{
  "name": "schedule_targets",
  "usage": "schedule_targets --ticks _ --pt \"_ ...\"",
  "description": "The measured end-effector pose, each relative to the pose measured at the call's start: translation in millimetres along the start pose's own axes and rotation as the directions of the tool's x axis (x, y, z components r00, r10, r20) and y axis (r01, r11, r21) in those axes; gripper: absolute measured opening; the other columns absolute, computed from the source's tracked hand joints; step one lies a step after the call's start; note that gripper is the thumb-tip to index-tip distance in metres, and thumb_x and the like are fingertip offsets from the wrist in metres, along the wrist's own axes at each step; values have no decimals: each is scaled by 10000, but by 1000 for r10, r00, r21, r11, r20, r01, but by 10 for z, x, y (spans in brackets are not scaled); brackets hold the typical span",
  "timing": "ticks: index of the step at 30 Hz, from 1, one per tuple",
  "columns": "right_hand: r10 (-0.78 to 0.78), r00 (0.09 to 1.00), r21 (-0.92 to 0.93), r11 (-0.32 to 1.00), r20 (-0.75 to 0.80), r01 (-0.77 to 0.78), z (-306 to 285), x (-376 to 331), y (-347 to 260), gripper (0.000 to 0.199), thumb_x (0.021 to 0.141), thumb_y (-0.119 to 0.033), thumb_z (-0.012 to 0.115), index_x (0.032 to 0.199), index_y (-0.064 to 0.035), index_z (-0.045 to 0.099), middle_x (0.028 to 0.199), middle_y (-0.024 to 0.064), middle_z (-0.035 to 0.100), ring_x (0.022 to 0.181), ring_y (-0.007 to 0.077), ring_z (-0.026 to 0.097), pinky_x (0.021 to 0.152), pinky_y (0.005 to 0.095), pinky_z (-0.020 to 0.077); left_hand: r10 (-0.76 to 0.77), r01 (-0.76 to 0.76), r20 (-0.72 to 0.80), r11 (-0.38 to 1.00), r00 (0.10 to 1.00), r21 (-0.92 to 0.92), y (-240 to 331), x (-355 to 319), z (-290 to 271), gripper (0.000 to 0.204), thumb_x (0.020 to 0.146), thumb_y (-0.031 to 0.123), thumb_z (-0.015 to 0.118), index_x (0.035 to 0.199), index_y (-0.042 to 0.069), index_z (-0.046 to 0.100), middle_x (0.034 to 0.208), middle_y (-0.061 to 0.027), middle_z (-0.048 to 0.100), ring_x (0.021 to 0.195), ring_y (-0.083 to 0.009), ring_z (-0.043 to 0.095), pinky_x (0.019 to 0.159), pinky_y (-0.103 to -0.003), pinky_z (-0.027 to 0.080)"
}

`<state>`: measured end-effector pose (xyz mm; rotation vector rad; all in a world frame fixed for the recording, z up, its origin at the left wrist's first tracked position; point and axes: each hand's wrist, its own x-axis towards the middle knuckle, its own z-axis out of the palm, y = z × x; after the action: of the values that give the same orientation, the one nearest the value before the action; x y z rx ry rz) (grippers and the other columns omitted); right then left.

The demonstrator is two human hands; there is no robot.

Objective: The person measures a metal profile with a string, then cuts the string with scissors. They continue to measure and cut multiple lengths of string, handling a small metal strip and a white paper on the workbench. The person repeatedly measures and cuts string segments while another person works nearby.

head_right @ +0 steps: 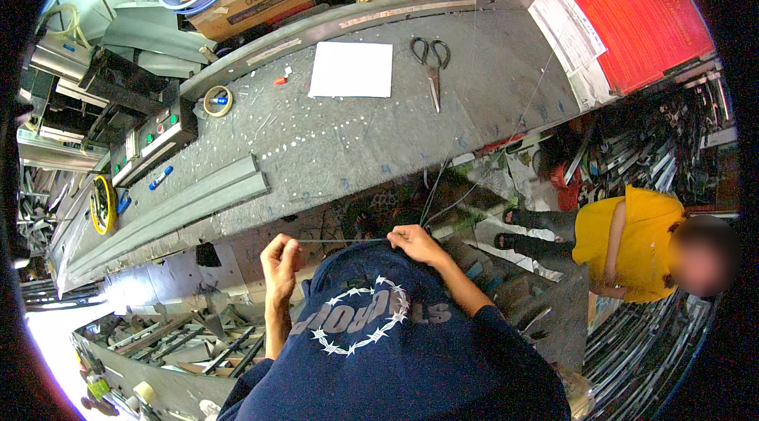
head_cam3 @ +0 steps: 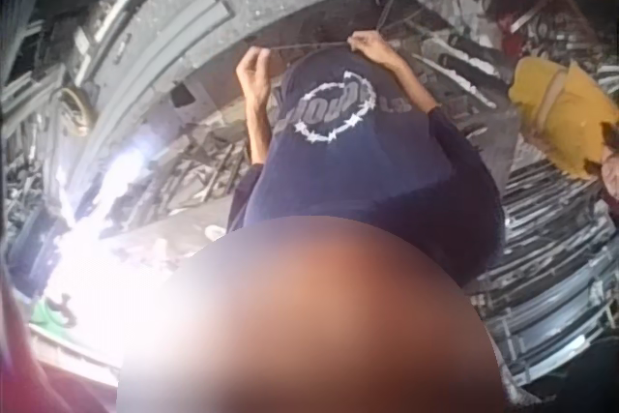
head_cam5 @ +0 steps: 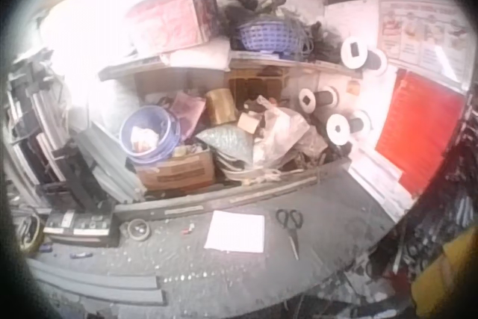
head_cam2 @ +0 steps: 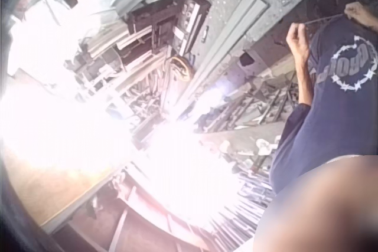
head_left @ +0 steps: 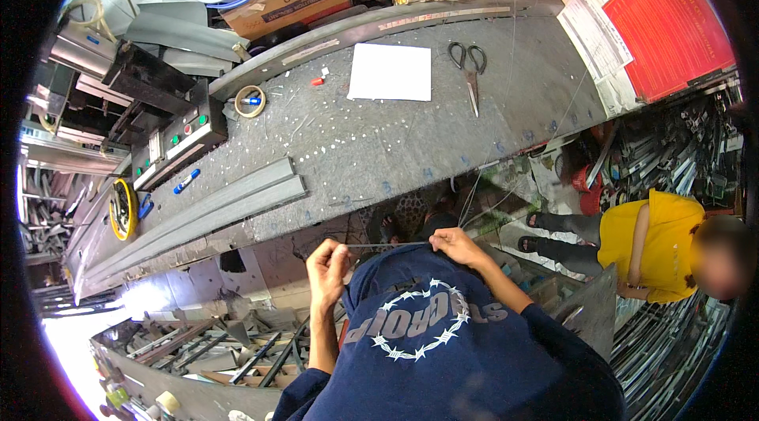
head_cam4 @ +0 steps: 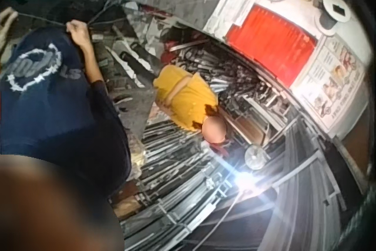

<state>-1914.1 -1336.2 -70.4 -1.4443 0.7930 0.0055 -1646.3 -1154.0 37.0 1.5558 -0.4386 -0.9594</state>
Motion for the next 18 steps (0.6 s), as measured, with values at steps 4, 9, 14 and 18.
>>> schedule_targets --ticks 4,9,14,18 --pt "46 974 -53 998 220 -35 -581 28 -648 289 1068 -249 576 881 -40 646 808 -11 635 789 91 543 755 297 467 29 -20 -102 996 994 84 72 96 -402 248 1040 179 631 820 64 615 656 74 478 556 -21 370 496 -232 275" --pt "-137 971 -165 971 194 170 -1129 13 -1670 231 1052 -197 575 903 -30 632 736 -19 568 722 87 497 677 300 440 84 -69 -122 989 989 127 288 204 -582 247 1042 167 630 820 59 614 661 68 480 574 -24 377 510 -227 275" --pt "-227 973 -281 932 41 230 -1429 5 -2346 172 1011 -136 626 919 7 651 780 18 623 739 86 518 668 297 431 217 -199 -136 970 967 137 592 452 -633 255 1053 167 621 827 51 598 656 54 476 556 -29 370 504 -229 278" --pt "-260 966 -283 927 -17 244 -1573 33 -2576 162 995 -138 648 920 3 677 712 14 597 678 89 512 624 301 432 211 -188 -157 971 965 150 766 550 -571 255 1055 165 614 832 41 600 664 59 460 567 -34 342 512 -236 269"
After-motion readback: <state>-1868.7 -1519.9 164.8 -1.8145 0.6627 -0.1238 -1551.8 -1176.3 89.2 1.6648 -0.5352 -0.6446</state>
